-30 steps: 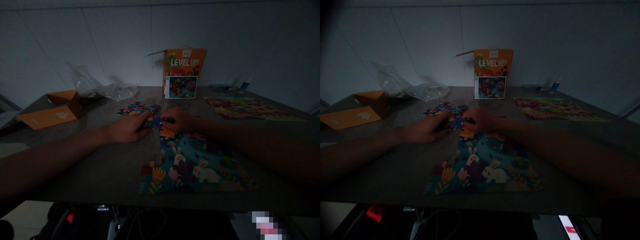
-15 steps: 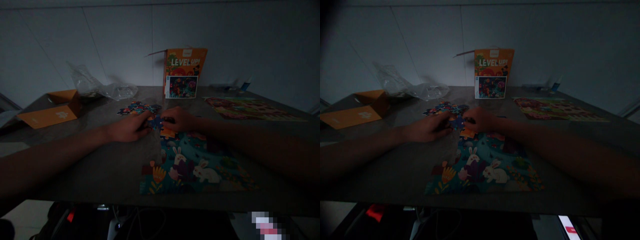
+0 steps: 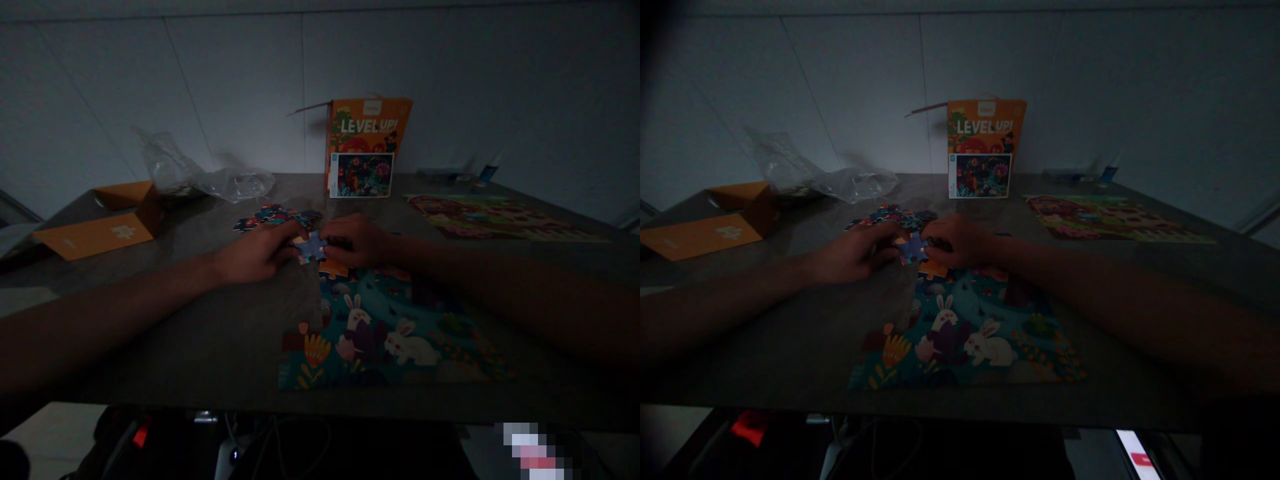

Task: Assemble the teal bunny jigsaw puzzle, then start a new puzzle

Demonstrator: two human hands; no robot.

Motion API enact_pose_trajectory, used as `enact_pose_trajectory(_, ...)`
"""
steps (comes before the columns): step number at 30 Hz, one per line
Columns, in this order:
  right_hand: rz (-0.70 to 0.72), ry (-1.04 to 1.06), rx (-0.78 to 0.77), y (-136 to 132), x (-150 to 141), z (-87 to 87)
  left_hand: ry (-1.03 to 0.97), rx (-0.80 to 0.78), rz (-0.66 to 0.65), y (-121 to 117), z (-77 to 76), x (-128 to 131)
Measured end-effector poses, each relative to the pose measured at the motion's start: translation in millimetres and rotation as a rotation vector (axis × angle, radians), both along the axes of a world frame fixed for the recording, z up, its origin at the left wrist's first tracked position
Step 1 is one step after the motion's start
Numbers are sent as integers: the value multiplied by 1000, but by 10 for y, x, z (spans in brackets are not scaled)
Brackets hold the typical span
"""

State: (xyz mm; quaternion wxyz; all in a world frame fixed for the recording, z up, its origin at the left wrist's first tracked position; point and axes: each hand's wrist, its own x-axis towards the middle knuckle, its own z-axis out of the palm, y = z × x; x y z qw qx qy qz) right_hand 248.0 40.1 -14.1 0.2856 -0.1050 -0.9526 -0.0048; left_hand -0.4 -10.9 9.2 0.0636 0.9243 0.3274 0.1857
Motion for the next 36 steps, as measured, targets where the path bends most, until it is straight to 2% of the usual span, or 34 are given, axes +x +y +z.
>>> enact_pose_trajectory(15, -5, -4, -17, 24, -3, -22, 25, 55, 45, -23, 15, 25)
enact_pose_trajectory(21, 71, -59, -134, 19, -2, 27, 50, 102, 119, -7, 28, 24)
enact_pose_trajectory(36, 146, -135, -192, -6, 19, 74, 83, 133, 160, 50, 5, -19)
